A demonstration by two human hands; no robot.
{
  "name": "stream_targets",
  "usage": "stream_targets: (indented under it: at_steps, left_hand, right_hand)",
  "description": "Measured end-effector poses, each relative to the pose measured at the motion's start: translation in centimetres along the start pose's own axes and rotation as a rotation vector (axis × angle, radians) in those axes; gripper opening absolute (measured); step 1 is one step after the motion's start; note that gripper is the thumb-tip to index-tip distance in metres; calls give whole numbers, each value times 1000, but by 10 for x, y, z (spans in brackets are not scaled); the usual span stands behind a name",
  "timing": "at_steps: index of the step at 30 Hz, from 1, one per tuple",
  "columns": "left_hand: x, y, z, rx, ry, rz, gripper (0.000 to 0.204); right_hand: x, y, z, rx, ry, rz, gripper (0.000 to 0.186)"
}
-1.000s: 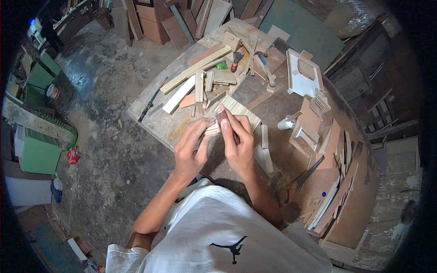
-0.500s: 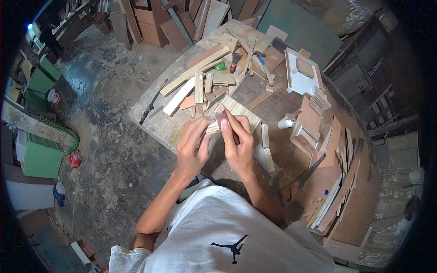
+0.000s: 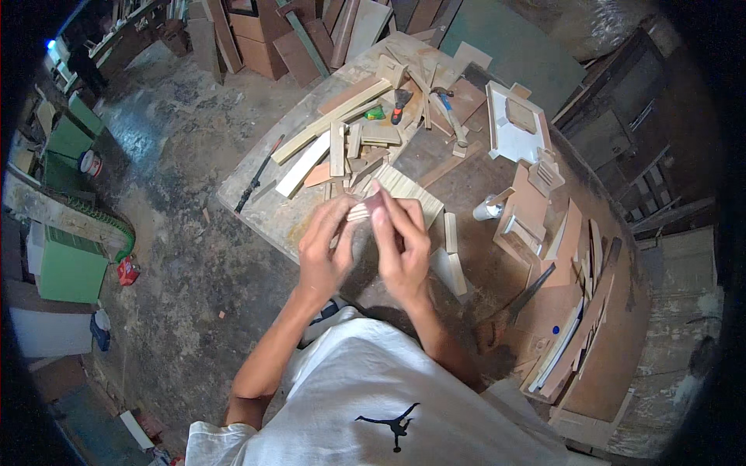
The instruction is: Sawing a small wooden block and then sanding its edges with a sanding sponge.
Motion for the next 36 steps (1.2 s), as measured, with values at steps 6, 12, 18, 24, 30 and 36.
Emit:
stream_targets:
  at_steps: [6,12,18,24,30,36]
  left_hand:
    - [2,-7,5,-10,69,48,36]
    - [5,-7,10,23,2,58,36]
    - [4,-6,6,17,-2,78,36]
    - [-10,-9,-27,-388,400,135,29]
    - [8,13,-10,-616,822,201,34]
    - [5,14,-29,-541,965,52,40]
  right_hand:
    - [7,0,13,-17,-99,-3,37]
    - [9,2,15,-32,-83,15,37]
    - [5,-3,24,-6,-76,20,36]
    - [-1,-7,42,-124,-70,34,35]
    - [-21,40,96,-262,-169,199,37]
    - [-40,38,84,257,-603,169,43]
Point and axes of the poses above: each hand's wrist, its own x-axis towards the middle knuckle, its own y-axis out of the back of the hand, z = x × y, the point moved 1 cm from there along x, towards the middle knuckle, and after that the axes turned 2 degrees about x, right-handed, at the moved point
